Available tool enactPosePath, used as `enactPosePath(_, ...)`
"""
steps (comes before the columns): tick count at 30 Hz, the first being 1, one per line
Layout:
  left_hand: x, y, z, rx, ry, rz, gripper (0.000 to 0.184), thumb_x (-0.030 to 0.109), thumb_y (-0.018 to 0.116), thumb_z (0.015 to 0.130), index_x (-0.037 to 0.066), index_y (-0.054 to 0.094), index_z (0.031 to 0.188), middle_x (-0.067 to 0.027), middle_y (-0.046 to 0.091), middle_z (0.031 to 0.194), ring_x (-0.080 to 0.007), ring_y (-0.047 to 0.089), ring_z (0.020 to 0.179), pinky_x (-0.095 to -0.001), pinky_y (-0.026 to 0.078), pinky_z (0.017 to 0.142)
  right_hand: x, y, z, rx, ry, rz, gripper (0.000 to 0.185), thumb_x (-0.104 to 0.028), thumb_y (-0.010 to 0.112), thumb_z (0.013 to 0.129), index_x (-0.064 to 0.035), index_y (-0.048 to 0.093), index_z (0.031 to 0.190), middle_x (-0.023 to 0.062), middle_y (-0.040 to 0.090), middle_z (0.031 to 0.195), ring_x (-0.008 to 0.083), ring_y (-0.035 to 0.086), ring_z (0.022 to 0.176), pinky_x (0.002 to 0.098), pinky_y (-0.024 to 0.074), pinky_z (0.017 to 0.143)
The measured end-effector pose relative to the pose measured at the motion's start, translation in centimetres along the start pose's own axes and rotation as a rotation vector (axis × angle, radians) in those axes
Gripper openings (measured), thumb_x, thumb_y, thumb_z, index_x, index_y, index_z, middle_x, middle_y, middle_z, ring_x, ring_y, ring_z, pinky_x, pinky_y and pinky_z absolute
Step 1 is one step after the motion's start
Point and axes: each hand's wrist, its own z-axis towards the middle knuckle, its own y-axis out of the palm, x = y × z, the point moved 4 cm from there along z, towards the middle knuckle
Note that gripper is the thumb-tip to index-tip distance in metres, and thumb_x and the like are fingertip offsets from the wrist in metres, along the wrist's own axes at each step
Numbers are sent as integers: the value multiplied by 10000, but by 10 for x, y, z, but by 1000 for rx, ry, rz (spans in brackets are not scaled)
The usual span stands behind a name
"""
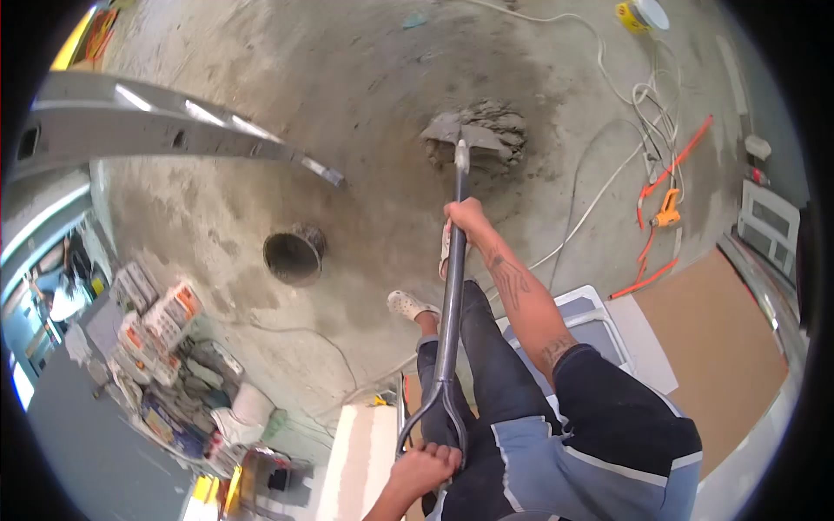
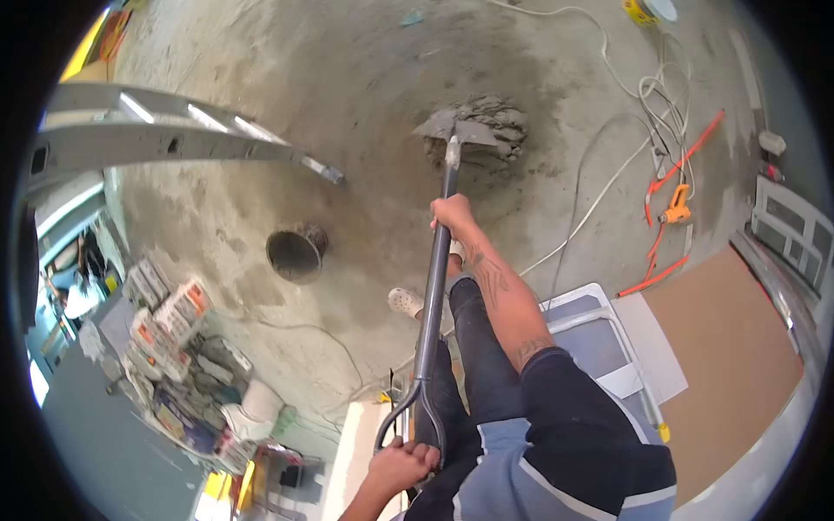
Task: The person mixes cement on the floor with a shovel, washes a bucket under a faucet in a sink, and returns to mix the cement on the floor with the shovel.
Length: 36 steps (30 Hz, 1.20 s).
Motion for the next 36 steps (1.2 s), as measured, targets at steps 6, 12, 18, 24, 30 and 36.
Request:
enactPosePath(6,30,-47,-48,118,-24,116,60,181,557,742,136,521,760,21,537,659,-129,577,602,-291,422,549,-20,-11,-52,-51,-46,139,131,-41,559,706,82,531,673,135,531,535,241,556,423,376,445,381)
enactPosePath(12,12,-27,-21,-75,77,186,59,185,565,736,140,532,717,19,544,599,-142,578,553,-298,421,540,25,-12,-22,-70,120,405,48,-4,552,701,24,513,697,104,493,526,218,532,431,372,466,399)
enactPosePath(18,23,-137,-28,390,37,392,188,180,680,765,143,506,701,42,483,596,-123,484,520,-291,364,524,-31,-23,-29,-69,-25,485,63,10,543,697,63,513,687,136,510,568,244,544,445,391,454,414)
enactPosePath(24,49,-185,-14,438,19,444,290,195,751,720,127,504,584,31,419,542,-142,418,478,-299,331,511,-90,-68,-52,-42,-84,549,92,3,534,684,92,518,697,147,529,578,271,584,465,397,470,424)
enactPosePath(30,-9,-141,88,374,165,523,179,207,629,817,153,513,692,32,442,599,-130,482,552,-309,364,537,-120,-129,48,60,-148,516,111,-15,512,712,93,531,726,147,534,578,267,578,462,398,476,424)
enactPosePath(36,-13,-104,28,-54,180,495,68,178,570,736,148,528,780,2,550,664,-169,578,584,-335,422,580,-41,-101,8,42,-35,562,76,-19,511,720,56,516,713,129,519,565,254,568,467,405,482,434)
